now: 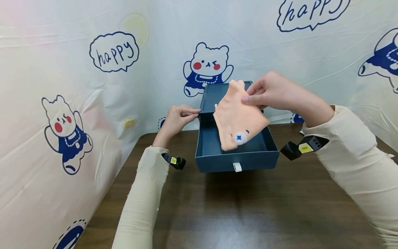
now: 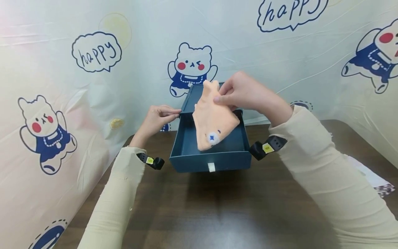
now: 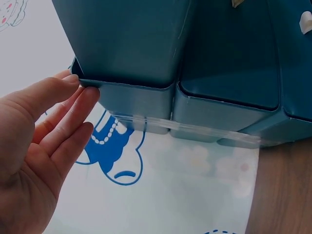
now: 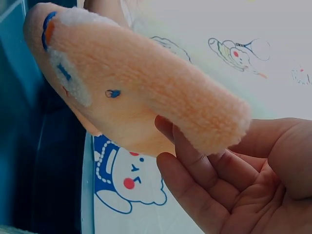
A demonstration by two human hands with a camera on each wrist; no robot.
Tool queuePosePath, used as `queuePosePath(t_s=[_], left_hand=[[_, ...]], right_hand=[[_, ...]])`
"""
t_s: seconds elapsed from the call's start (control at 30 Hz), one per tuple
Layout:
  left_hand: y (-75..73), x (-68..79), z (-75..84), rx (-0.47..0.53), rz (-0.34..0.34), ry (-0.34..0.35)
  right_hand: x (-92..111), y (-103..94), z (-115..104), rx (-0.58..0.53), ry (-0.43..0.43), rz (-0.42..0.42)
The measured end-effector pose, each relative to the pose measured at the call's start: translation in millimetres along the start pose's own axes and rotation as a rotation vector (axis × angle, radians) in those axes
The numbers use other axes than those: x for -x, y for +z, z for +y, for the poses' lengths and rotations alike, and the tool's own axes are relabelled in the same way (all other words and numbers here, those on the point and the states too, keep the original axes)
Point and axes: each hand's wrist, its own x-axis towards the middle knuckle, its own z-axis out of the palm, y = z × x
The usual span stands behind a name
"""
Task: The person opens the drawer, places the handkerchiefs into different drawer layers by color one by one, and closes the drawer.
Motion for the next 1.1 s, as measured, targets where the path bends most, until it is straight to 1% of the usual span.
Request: queuePosePath(t_s=[0.2, 0.37, 0.5, 0.73, 0.87, 1.1], left_hand=[[-2.6, 10.3, 34.1, -0.011, -0.016, -0.016], [-2.6, 9.8, 34.8, -0.012, -0.015, -0.015], [-2.2, 8.3, 32.1, -0.004, -0.017, -0.012], [-0.2, -1.8, -0.3, 0.032, -0.012, -0.032], [0.3, -2.5, -4.3, 0.023, -0.01, -0.021], [-0.2, -1.6, -4.8, 0.012, -0.005, -0.013]], right_hand=[[1, 2.9, -7, 0.01, -0.021, -0.001], [1, 5.4, -9, 0.026, -0.026, 0.001], [-4, 9.8, -9, 0.042, -0.031, -0.024], [-14, 21.5, -9, 0.07, -0.025, -0.088], [-17, 26.8, -8, 0.082, -0.001, -0.125], [-21, 30.3, -5, 0.132, 0.051, -0.211]])
